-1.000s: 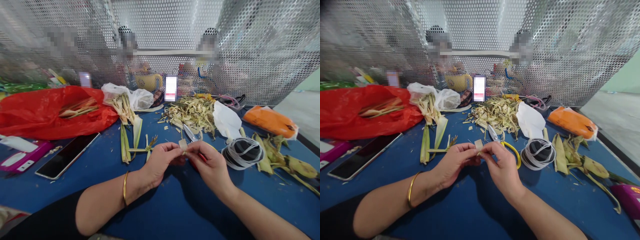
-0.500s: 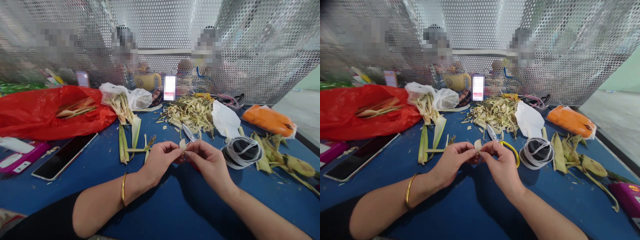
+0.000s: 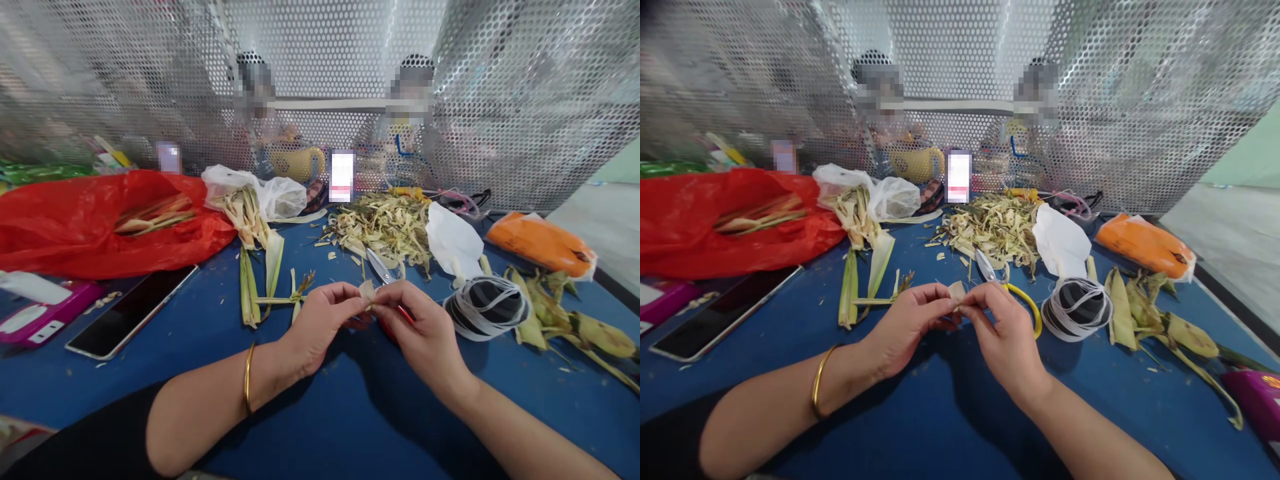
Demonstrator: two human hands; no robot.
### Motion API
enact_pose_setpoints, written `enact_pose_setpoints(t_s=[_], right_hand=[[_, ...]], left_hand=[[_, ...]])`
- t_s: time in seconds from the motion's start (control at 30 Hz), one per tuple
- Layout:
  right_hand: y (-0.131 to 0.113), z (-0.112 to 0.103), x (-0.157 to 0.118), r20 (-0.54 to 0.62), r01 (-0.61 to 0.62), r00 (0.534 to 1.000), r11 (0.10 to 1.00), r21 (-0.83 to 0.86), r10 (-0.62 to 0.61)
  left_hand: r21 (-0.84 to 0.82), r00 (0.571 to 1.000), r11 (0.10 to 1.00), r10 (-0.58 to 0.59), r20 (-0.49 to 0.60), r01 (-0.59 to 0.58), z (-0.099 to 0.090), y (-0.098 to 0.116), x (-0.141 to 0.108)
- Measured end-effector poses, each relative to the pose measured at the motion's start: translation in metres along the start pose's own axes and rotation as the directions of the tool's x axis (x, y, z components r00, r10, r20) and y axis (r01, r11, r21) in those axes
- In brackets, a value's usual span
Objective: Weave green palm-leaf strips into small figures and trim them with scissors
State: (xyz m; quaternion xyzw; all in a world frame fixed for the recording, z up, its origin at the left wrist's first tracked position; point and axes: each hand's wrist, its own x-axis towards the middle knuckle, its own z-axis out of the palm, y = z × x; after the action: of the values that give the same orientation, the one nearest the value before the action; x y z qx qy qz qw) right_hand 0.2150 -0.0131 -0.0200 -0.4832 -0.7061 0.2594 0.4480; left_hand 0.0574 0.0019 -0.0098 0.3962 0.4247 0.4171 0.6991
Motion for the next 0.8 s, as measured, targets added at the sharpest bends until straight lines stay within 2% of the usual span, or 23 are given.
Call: enact_pose_setpoints(t_s=[0.2, 0.4, 0.57, 0.8], right_hand=[[-0.0033, 0.0017, -0.0012, 0.003, -0.133, 0.991, 0.979, 0.154, 0.134], [-0.0051, 0.003, -0.0004, 0.042, -0.231, 0.973, 0.936, 0.265, 0.229], [-0.0059, 0.003, 0.0007, 0.013, -0.212, 0.977, 0.948, 0.238, 0.215], [-0.0086, 0.003, -0.0003, -0.002, -0.217, 0.974, 0.929, 0.301, 0.228]], left_hand=[[0.101, 0.993, 0.989, 0.114, -0.026, -0.11, 0.0035, 0.0021, -0.0018], [0.114, 0.992, 0.986, 0.127, -0.026, -0.123, 0.0039, 0.0022, -0.0027], [0.138, 0.99, 0.982, 0.135, -0.03, -0.129, 0.0035, 0.0006, -0.002], [0.16, 0.99, 0.978, 0.14, -0.009, -0.137, 0.0012, -0.0003, -0.0025]])
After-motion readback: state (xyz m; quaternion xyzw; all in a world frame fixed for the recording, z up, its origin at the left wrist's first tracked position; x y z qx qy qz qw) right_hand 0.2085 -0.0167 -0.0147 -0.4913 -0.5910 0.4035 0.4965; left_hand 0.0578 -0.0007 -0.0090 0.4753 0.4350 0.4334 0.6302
